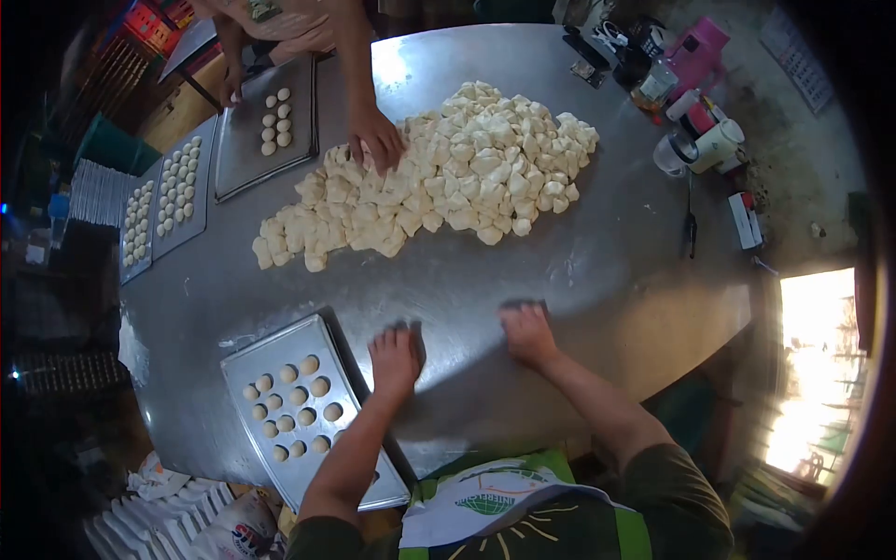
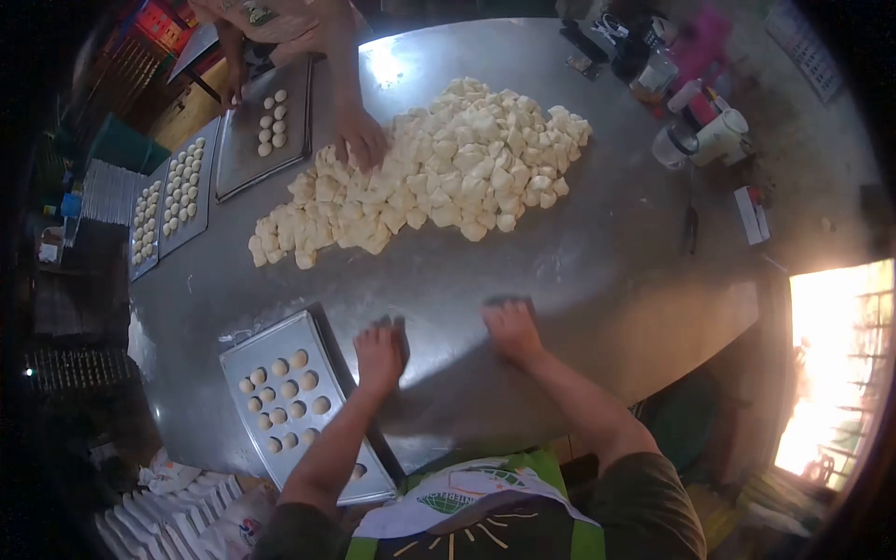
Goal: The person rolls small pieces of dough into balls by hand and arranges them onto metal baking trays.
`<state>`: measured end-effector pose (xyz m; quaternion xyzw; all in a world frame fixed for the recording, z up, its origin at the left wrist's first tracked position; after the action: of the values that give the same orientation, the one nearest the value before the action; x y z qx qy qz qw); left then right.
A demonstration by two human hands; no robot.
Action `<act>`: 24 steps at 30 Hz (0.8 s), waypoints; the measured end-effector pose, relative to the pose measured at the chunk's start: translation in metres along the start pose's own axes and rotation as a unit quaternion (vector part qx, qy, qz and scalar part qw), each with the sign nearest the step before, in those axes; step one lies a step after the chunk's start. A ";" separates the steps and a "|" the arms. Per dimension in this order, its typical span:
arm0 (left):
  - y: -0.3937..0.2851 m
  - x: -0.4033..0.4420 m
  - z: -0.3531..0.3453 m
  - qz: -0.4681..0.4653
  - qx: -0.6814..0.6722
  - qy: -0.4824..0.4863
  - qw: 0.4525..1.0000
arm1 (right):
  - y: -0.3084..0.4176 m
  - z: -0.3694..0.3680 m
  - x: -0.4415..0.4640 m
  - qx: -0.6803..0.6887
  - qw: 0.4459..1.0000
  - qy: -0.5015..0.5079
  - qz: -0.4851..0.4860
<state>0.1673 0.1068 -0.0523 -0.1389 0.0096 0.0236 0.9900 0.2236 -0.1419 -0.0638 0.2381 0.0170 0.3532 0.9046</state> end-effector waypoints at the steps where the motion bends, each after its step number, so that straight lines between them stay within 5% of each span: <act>1: 0.004 0.019 0.007 -0.018 -0.009 -0.126 0.992 | -0.002 0.008 0.032 0.011 0.999 -0.047 -0.025; 4: -0.016 0.071 -0.004 0.024 -0.009 -0.151 0.988 | -0.001 -0.006 0.099 0.050 0.993 -0.079 -0.074; 6: -0.037 0.072 -0.011 0.007 -0.081 -0.049 0.995 | 0.005 -0.016 0.089 0.081 0.989 -0.065 -0.101; 10: -0.045 -0.002 0.001 -0.070 -0.105 -0.121 0.985 | 0.017 -0.002 0.034 0.183 0.981 -0.006 0.067; 12: -0.001 0.005 -0.002 -0.025 -0.019 -0.126 0.992 | -0.022 0.004 0.050 0.036 0.997 -0.010 0.064; 16: 0.019 0.085 0.009 0.056 -0.001 -0.176 0.983 | -0.013 0.010 0.140 0.048 0.990 -0.135 -0.007; 22: -0.014 0.080 0.009 0.049 -0.077 -0.110 0.990 | 0.005 0.004 0.115 0.116 0.986 -0.058 -0.102; 24: 0.003 0.031 0.012 0.020 -0.139 -0.131 0.981 | 0.029 0.017 0.080 0.057 0.992 -0.108 0.011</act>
<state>0.1980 0.1149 -0.0421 -0.2708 -0.1205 0.0621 0.9531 0.2687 -0.0790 -0.0254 0.3267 -0.0634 0.3335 0.8821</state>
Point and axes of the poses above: each hand's wrist, its own x-axis towards the middle knuckle, its own z-axis out of the back of the hand, y = z × x, the point moved 6 cm from there along x, towards the middle knuckle, and after that the axes turned 5 degrees about x, right-handed, at the moved point
